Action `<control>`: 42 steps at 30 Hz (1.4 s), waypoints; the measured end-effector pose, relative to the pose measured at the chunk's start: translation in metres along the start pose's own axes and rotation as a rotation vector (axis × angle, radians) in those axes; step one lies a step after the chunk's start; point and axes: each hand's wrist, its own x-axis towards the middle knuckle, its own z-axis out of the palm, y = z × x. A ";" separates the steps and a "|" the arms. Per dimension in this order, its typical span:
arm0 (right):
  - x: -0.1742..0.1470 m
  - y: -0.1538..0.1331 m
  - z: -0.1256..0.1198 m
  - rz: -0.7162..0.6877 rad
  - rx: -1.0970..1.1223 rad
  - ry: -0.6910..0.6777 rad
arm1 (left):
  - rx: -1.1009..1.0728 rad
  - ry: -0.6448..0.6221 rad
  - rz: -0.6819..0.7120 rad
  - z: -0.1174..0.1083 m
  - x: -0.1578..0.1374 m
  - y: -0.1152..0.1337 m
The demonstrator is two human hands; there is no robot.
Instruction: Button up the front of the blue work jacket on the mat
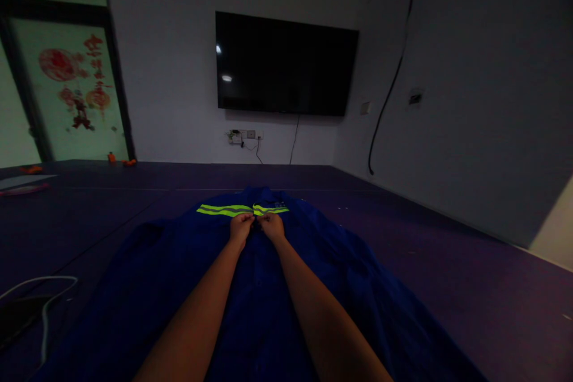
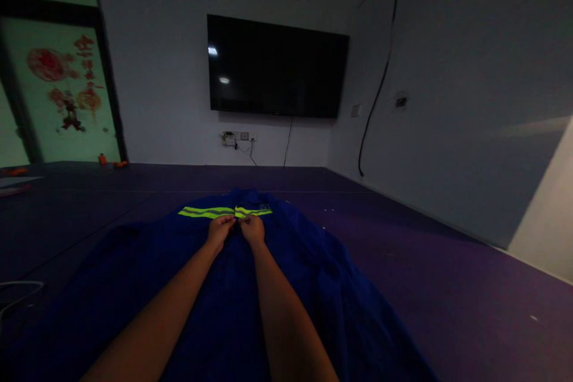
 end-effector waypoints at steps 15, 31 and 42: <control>-0.001 -0.007 -0.003 0.055 -0.099 -0.015 | 0.026 -0.017 0.039 0.002 0.003 -0.004; 0.002 -0.007 -0.004 0.057 -0.163 -0.091 | 0.061 -0.032 0.069 0.001 0.003 -0.004; 0.008 0.000 0.002 0.082 -0.077 -0.148 | 0.114 -0.021 0.140 0.000 0.006 -0.008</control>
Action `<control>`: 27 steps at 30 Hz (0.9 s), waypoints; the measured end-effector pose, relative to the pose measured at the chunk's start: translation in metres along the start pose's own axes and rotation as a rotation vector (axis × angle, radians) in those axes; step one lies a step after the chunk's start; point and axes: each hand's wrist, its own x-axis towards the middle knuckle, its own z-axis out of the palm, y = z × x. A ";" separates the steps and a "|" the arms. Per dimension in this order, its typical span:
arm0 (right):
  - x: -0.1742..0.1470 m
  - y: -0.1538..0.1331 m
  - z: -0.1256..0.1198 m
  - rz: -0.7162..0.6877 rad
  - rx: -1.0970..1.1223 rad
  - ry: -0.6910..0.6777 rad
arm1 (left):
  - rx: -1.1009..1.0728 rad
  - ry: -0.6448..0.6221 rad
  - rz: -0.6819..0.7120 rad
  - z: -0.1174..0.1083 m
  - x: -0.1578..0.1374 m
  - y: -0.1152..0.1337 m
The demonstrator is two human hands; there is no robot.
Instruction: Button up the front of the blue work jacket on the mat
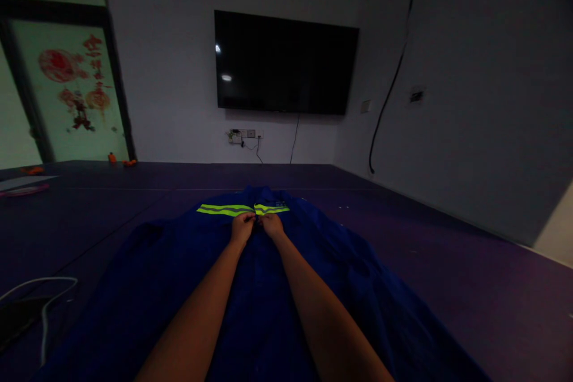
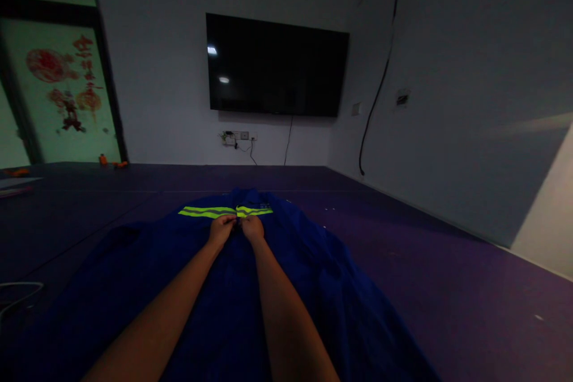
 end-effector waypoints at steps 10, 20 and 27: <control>0.000 -0.001 0.000 0.012 -0.028 0.006 | 0.068 0.010 0.025 -0.001 -0.005 0.008; -0.009 -0.009 -0.004 0.003 -0.092 0.027 | 0.251 -0.043 0.149 -0.003 -0.015 0.026; -0.012 -0.014 -0.009 -0.009 -0.054 0.022 | 0.366 -0.085 0.238 -0.003 -0.016 0.028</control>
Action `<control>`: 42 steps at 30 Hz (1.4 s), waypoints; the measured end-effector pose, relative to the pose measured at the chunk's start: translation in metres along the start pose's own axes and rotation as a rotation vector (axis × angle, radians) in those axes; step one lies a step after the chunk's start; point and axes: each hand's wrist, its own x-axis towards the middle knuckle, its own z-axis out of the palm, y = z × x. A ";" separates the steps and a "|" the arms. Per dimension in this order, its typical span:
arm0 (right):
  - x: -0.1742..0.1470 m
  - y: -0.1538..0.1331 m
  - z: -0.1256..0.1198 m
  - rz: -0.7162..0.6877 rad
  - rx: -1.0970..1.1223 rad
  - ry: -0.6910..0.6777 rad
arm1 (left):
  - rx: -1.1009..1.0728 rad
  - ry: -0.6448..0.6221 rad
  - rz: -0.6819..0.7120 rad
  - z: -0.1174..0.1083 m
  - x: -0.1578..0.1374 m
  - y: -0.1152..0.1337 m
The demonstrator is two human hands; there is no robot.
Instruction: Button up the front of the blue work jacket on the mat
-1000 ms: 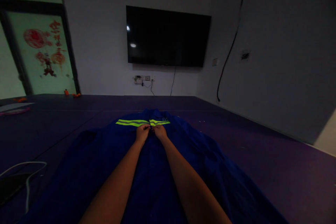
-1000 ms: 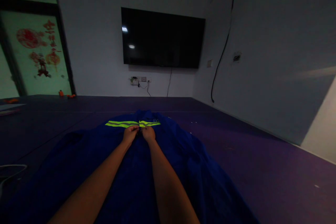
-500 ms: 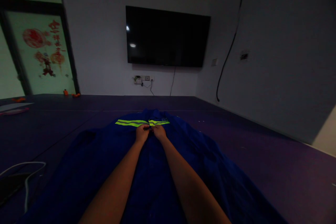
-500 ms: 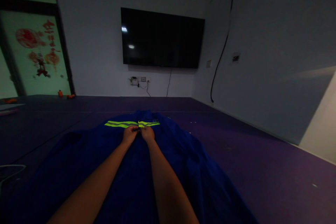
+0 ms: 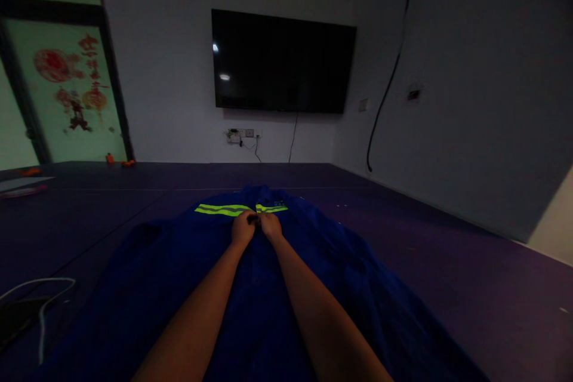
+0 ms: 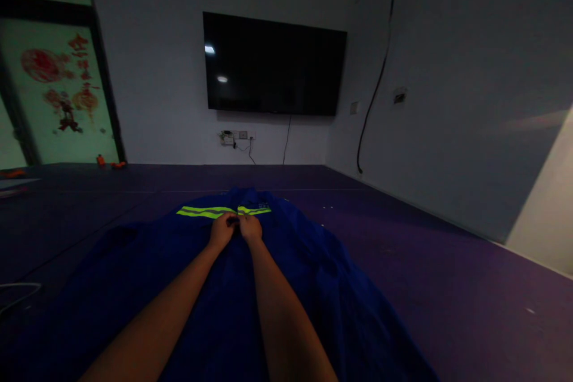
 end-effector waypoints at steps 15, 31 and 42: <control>-0.002 0.000 0.000 -0.005 -0.118 0.053 | 0.144 -0.007 0.087 -0.002 0.000 0.007; 0.002 0.005 0.004 -0.035 -0.075 0.072 | -0.139 0.056 -0.069 0.002 0.000 -0.001; 0.002 0.007 0.003 -0.038 -0.034 0.089 | -0.154 0.036 -0.123 0.005 0.001 -0.006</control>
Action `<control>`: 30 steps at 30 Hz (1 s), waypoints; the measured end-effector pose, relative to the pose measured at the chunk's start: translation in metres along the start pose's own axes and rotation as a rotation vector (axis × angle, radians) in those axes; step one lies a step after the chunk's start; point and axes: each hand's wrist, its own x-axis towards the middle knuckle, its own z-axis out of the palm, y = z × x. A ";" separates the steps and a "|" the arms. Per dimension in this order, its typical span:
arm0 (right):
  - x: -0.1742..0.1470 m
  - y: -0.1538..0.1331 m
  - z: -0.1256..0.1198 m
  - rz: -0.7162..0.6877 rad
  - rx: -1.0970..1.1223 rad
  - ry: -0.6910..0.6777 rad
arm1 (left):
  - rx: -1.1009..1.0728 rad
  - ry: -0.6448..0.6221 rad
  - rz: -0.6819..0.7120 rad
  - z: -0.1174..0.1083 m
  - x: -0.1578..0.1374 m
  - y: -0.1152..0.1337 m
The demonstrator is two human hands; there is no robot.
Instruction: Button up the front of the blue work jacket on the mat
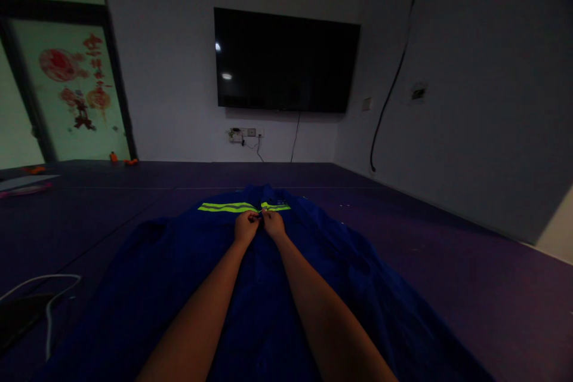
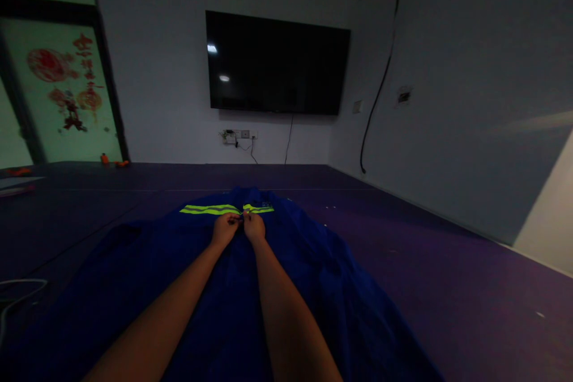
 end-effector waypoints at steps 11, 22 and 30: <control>0.004 0.005 0.003 0.019 0.078 -0.013 | 0.016 0.006 0.007 0.000 0.000 0.001; 0.008 0.011 0.008 -0.026 0.172 0.050 | 0.016 0.004 0.045 0.001 0.000 0.000; 0.007 0.010 0.008 -0.018 0.141 0.040 | 0.034 -0.008 0.043 0.000 -0.001 0.002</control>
